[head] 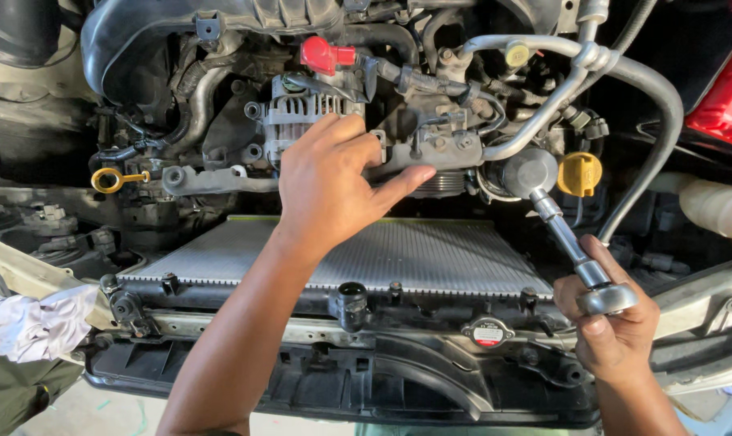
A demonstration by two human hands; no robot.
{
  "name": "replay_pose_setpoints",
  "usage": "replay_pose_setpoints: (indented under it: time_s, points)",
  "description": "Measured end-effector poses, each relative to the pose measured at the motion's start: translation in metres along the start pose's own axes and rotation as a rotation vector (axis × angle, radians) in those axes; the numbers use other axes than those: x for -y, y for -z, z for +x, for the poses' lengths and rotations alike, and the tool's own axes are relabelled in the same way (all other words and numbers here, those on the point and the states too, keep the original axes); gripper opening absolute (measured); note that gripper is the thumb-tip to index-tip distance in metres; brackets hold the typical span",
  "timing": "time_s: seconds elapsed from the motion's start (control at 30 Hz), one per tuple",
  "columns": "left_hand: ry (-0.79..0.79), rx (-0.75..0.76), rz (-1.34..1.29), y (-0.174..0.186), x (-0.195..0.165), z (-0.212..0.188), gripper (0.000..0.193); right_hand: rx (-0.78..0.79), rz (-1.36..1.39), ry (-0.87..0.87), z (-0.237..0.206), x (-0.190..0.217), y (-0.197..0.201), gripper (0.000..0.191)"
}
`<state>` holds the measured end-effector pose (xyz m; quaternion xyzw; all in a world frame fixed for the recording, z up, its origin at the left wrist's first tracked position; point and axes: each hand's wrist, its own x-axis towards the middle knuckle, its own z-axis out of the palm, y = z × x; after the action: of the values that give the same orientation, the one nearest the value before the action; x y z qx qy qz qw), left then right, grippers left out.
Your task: The person works under the open hood of a car, using a ratchet wrench with sockets to loosen and tighten bolts near the alternator and engine front. They reposition the wrench repeatedly, adjust components by hand, and press and align the radiator support and fan shroud area with both hands.
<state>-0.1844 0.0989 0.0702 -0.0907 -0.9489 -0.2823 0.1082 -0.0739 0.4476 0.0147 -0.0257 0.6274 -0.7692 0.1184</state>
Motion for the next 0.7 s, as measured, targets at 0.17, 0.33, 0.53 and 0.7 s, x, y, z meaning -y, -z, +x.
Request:
replay_pose_setpoints:
  time_s: [0.17, 0.33, 0.53, 0.7]
  points:
    - [0.136, -0.059, 0.027, -0.008, -0.019, -0.014, 0.058, -0.016, -0.006, 0.002, -0.007, -0.003, -0.003, 0.082]
    - [0.181, -0.094, -0.009, -0.011, -0.021, -0.023, 0.054, -0.008, -0.03, -0.009, -0.011, 0.004, -0.005, 0.081]
    - [0.124, -0.165, 0.032, -0.013, -0.018, -0.032, 0.047, 0.006, -0.075, -0.042, -0.005, 0.005, -0.003, 0.078]
    - [0.098, -0.105, 0.12, -0.007, -0.008, -0.049, 0.034, 0.006, -0.056, -0.015, 0.001, -0.001, 0.0, 0.077]
